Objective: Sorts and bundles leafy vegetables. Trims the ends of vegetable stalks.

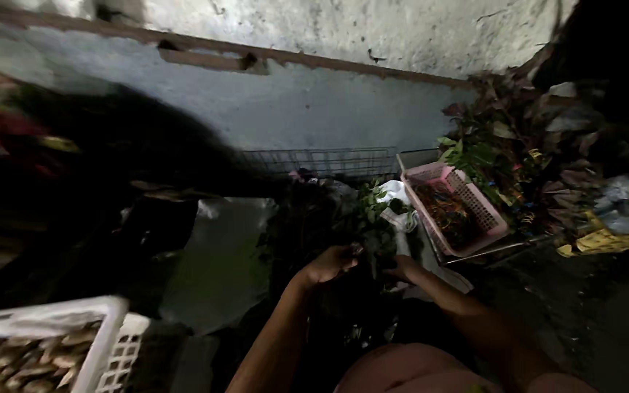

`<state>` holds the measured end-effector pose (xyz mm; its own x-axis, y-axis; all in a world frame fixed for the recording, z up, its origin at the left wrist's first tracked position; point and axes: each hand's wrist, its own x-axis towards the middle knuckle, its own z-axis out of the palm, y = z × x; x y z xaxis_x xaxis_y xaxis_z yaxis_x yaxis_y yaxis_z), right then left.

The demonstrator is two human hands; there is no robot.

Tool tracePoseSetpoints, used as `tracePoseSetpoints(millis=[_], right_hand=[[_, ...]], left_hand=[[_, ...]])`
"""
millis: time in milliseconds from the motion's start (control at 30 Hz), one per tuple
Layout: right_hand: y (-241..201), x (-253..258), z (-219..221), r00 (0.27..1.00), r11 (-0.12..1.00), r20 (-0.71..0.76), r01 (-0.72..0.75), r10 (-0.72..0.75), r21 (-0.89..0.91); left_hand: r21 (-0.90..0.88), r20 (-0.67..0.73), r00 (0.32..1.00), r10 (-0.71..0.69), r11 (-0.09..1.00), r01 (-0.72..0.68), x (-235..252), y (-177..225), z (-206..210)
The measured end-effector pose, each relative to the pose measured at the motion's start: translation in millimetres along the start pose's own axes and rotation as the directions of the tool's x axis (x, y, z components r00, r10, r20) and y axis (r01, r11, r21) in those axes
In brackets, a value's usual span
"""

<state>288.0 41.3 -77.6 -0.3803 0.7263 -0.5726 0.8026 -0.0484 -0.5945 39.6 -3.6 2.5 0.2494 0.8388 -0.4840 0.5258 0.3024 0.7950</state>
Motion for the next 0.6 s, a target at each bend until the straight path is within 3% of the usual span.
tracePoseSetpoints(millis=[67, 133, 200, 333, 467, 600], right_hand=[[-6.5, -1.8, -6.1, 0.981, 0.986, -0.116, 0.159, -0.152, 0.048], [-24.6, -19.3, -24.8, 0.911, 0.939, -0.270, 0.339, -0.311, 0.060], [-40.4, -42.4, -58.0, 0.840, 0.926, -0.427, 0.376, -0.334, 0.016], [-10.3, -46.8, -135.7, 0.685, 0.981, -0.706, 0.174, -0.182, -0.085], [50.4, -6.5, -176.0, 0.724, 0.984, -0.674, -0.178, 0.147, 0.023], [65.6, -3.0, -178.9, 0.769, 0.964, -0.613, -0.261, 0.181, -0.042]], left_hand=[[-0.036, -0.128, 0.992, 0.001, 0.999, -0.005, -12.7, 18.6, -3.0], [-0.089, -0.233, 0.970, 0.064, 0.992, -0.087, -27.9, 33.4, -11.2], [-0.102, -0.314, 0.937, 0.151, 0.976, -0.191, -44.3, 41.2, -20.7], [-0.140, -0.451, 0.867, 0.212, 0.942, -0.304, -67.9, 54.7, -32.4], [-0.263, -0.574, 0.798, 0.182, 0.882, -0.390, -72.6, 64.7, -28.6], [-0.385, -0.513, 0.815, 0.270, 0.776, -0.500, -61.9, 47.8, -26.1]])
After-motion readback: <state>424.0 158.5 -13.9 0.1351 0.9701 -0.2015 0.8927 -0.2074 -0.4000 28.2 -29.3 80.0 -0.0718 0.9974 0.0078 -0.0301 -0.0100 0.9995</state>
